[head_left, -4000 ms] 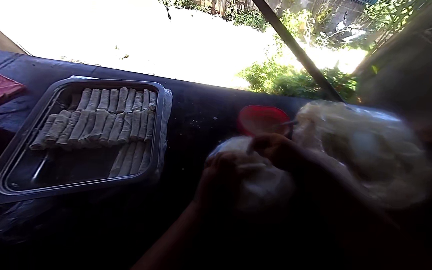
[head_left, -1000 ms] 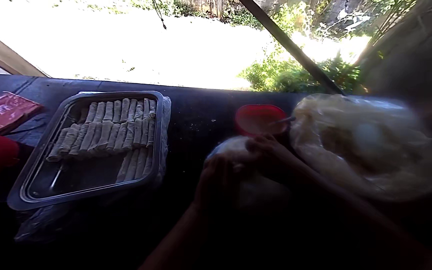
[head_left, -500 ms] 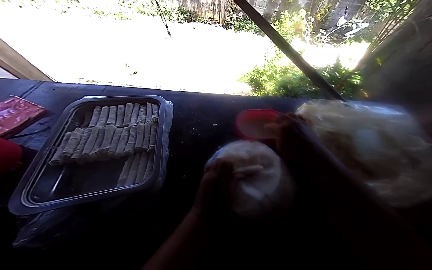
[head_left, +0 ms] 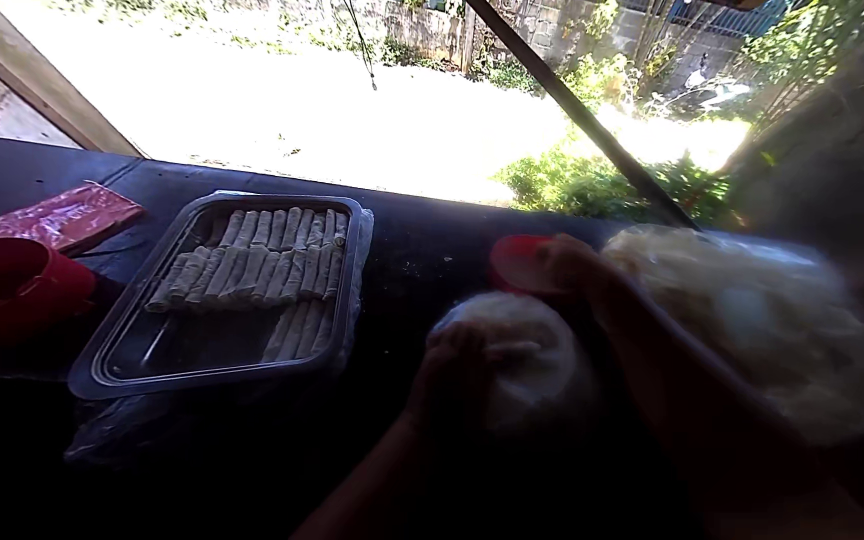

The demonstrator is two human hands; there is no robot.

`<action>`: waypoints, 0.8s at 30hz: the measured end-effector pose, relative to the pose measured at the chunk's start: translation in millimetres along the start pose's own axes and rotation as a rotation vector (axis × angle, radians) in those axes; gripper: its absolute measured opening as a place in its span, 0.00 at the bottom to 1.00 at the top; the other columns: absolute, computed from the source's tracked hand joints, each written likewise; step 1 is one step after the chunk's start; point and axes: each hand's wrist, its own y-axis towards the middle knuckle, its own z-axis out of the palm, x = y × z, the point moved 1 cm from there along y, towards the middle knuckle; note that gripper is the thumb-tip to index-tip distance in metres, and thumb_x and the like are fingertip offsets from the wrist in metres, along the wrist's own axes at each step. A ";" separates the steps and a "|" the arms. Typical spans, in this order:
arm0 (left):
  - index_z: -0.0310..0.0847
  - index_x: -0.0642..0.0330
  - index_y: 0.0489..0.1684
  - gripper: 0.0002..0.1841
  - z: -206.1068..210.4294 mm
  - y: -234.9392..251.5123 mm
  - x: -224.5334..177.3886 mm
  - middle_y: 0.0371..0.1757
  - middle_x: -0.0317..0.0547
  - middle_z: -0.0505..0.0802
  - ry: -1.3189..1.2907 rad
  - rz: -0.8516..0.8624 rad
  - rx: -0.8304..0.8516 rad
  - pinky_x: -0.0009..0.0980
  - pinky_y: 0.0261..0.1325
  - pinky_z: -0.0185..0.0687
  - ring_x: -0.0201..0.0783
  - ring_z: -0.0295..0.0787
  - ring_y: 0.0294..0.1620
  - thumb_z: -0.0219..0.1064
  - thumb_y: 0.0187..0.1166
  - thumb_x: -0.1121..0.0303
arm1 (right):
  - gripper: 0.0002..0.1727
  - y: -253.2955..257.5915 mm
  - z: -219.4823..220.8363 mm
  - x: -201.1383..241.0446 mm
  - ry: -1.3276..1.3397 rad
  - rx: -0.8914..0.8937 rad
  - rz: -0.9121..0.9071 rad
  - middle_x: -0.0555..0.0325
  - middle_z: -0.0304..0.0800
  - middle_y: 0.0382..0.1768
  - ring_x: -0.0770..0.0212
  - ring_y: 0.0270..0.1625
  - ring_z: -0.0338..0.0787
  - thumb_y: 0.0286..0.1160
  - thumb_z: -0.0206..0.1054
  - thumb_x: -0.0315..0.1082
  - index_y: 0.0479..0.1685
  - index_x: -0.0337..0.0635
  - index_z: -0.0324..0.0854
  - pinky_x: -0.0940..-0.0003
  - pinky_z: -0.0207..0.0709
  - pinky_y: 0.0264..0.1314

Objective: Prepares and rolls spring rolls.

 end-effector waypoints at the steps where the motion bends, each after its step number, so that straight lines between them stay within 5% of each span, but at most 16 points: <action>1: 0.83 0.57 0.43 0.20 0.5 0.0 0.3 0.44 0.44 0.93 -0.002 -0.003 -0.006 0.41 0.63 0.85 0.41 0.92 0.52 0.72 0.76 0.48 | 0.11 -5.1 -0.9 -2.9 0.083 -0.046 -0.022 0.47 0.90 0.54 0.44 0.63 0.87 0.77 0.68 0.35 0.53 0.52 0.92 0.34 0.80 0.59; 6: 0.82 0.57 0.44 0.18 0.7 0.0 2.1 0.44 0.45 0.93 -0.006 0.019 -0.012 0.42 0.62 0.86 0.43 0.92 0.52 0.75 0.74 0.52 | 0.16 -67.3 -6.3 16.5 0.437 -0.170 -0.125 0.55 0.88 0.55 0.56 0.58 0.86 0.85 0.56 0.26 0.53 0.52 0.90 0.50 0.82 0.60; 11: 0.82 0.58 0.44 0.18 -0.9 -0.2 0.8 0.44 0.47 0.92 0.006 0.015 -0.010 0.42 0.61 0.86 0.44 0.92 0.51 0.74 0.75 0.51 | 0.20 -97.7 24.7 36.4 0.428 -0.176 -0.314 0.63 0.87 0.53 0.68 0.57 0.86 0.85 0.55 0.28 0.56 0.60 0.92 0.63 0.82 0.62; 16: 0.83 0.58 0.43 0.25 -1.0 -0.9 2.6 0.43 0.46 0.92 -0.007 0.014 0.008 0.41 0.61 0.86 0.42 0.92 0.51 0.62 0.82 0.41 | 0.29 -99.9 61.5 33.9 -0.103 -0.285 -0.479 0.60 0.87 0.49 0.55 0.61 0.83 0.78 0.59 0.29 0.65 0.81 0.88 0.47 0.70 0.68; 20: 0.83 0.58 0.43 0.21 -1.6 -0.7 1.8 0.44 0.46 0.92 0.000 0.010 0.001 0.40 0.60 0.86 0.42 0.92 0.51 0.70 0.78 0.46 | 0.25 -106.7 52.6 29.0 -0.160 -0.415 -0.493 0.62 0.88 0.55 0.56 0.61 0.83 0.75 0.61 0.28 0.57 0.74 0.93 0.49 0.71 0.68; 24: 0.83 0.59 0.43 0.21 -1.1 -0.7 2.8 0.45 0.48 0.92 0.016 0.014 -0.010 0.41 0.61 0.86 0.43 0.92 0.51 0.71 0.77 0.47 | 0.29 -104.8 55.1 37.3 -0.071 -0.413 -0.598 0.62 0.87 0.60 0.56 0.63 0.82 0.74 0.59 0.25 0.63 0.73 0.90 0.50 0.72 0.68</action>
